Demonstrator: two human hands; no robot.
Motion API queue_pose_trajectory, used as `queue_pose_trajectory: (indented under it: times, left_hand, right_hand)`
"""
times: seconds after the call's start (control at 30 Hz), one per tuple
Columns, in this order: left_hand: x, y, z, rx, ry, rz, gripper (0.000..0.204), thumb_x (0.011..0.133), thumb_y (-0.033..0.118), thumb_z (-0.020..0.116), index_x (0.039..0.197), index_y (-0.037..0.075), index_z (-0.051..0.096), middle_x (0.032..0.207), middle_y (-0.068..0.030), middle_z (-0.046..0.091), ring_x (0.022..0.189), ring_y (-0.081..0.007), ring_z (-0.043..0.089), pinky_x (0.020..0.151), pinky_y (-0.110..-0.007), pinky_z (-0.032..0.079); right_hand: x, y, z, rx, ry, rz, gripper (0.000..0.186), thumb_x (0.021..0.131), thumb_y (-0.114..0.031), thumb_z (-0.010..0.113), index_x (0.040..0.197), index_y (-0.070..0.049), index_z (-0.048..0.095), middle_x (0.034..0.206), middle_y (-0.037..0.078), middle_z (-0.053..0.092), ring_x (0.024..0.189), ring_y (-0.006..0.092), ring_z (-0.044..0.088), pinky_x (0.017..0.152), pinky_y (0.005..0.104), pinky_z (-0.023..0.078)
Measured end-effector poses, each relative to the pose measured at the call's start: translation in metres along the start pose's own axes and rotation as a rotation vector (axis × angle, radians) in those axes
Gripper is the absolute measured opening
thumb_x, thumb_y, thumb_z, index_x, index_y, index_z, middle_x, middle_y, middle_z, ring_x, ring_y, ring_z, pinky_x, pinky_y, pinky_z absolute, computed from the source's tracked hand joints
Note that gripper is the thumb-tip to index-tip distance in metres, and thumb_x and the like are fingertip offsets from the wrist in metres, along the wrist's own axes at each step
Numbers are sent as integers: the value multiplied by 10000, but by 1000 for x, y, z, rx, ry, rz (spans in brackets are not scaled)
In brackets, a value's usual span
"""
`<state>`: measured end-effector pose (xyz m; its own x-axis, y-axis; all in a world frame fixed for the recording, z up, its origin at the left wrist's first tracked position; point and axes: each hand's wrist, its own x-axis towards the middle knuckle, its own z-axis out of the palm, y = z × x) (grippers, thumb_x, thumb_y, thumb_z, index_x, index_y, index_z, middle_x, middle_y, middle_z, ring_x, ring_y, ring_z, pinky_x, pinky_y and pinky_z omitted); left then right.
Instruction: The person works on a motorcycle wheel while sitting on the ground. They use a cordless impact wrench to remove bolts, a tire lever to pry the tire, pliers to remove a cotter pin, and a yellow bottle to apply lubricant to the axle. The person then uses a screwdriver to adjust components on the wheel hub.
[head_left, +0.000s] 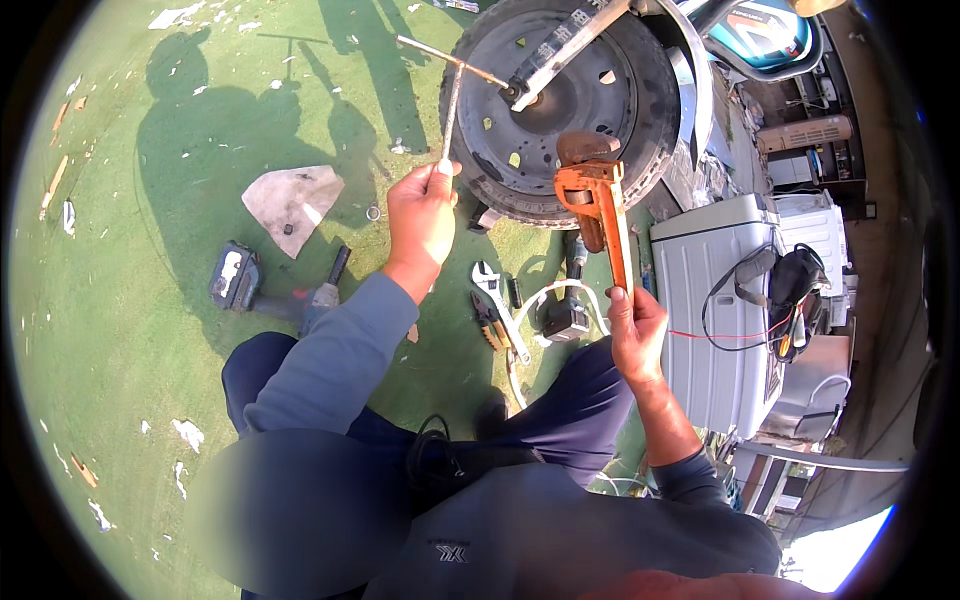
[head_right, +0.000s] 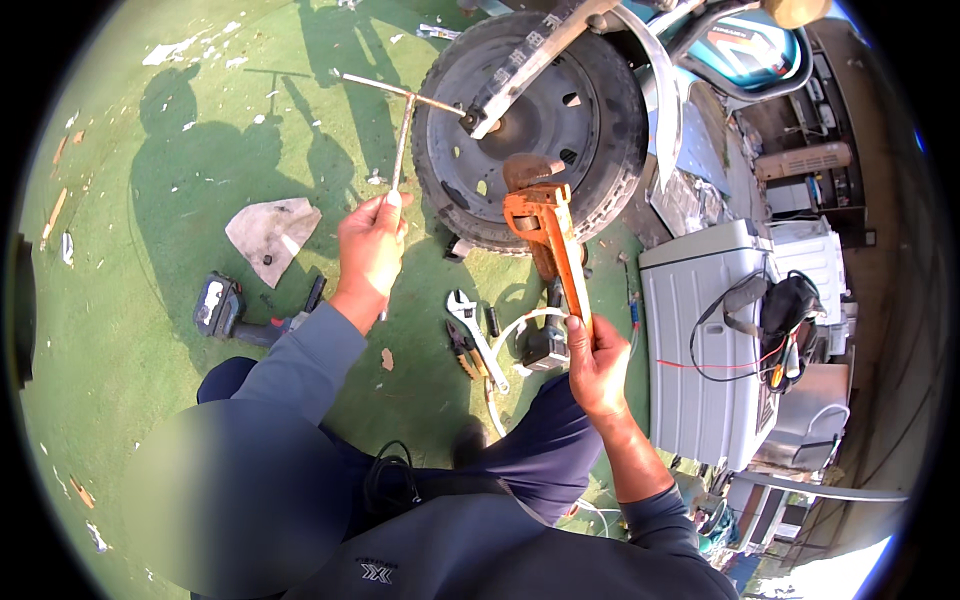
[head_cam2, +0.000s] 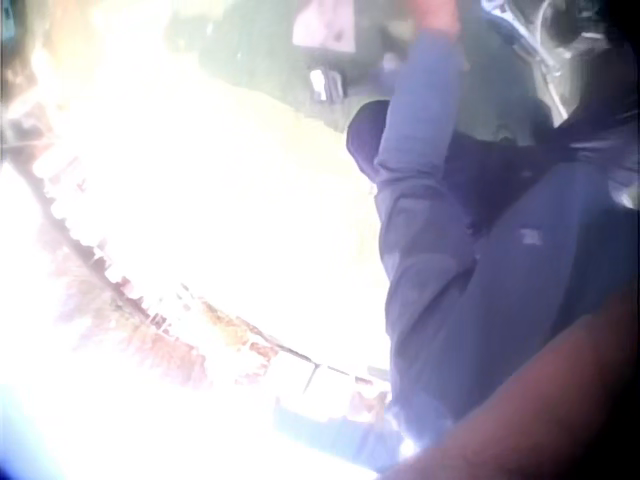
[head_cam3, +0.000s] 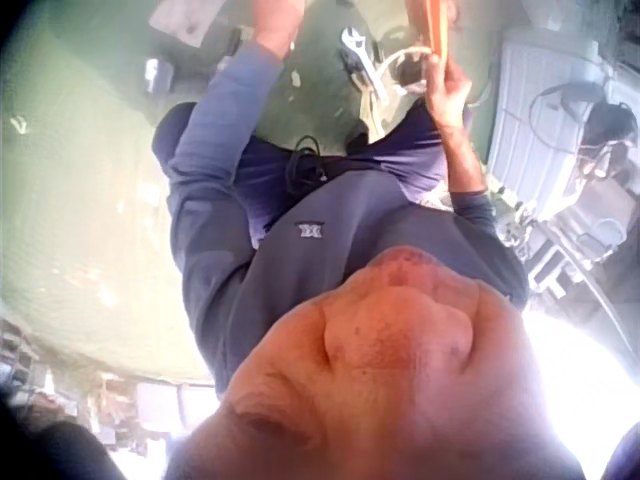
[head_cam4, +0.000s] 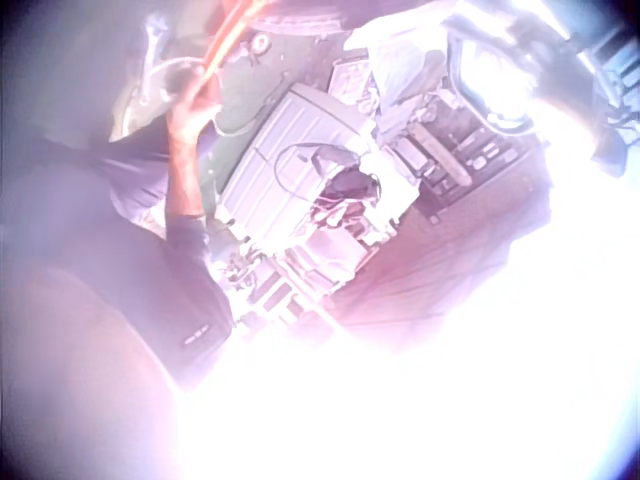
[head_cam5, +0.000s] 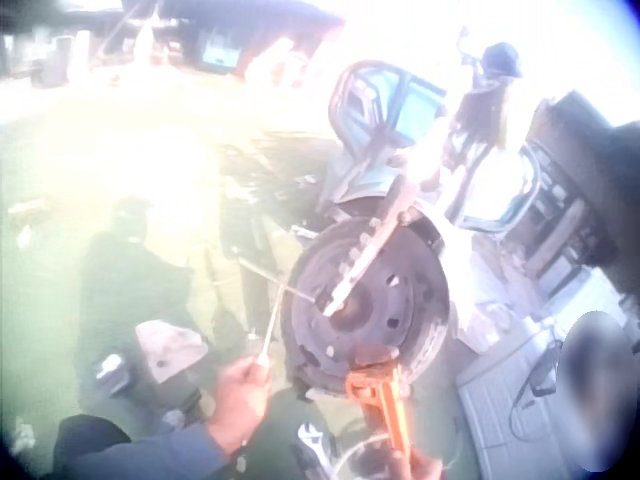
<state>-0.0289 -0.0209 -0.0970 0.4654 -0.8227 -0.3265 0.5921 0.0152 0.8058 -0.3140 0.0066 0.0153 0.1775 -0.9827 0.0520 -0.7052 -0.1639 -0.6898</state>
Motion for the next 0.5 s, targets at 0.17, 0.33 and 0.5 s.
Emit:
queue_pose_trajectory:
  times: [0.17,0.33,0.5]
  left_hand:
    - [3,2,-3,-91,85,-79,307,1069,276,574,1130,2,697,687,34,508,529,-30,389,438,-237,275]
    - [-4,34,-26,-209,234,-218,294,1045,242,591,1042,-26,714,717,16,553,620,-75,465,575,-268,378]
    - [-2,56,-47,-255,231,-177,306,1047,273,580,1031,-6,705,764,0,572,618,-96,461,575,-285,382]
  right_hand:
    - [47,-35,-2,-274,-10,-118,327,1031,-254,647,875,33,624,612,59,520,585,122,447,524,337,381]
    - [128,-105,21,-846,-97,-406,284,1010,-304,626,915,-38,598,723,233,657,687,472,627,610,535,500]
    - [161,-158,45,-1287,-180,-532,294,1023,-333,587,949,-49,605,798,234,694,762,471,671,674,564,541]
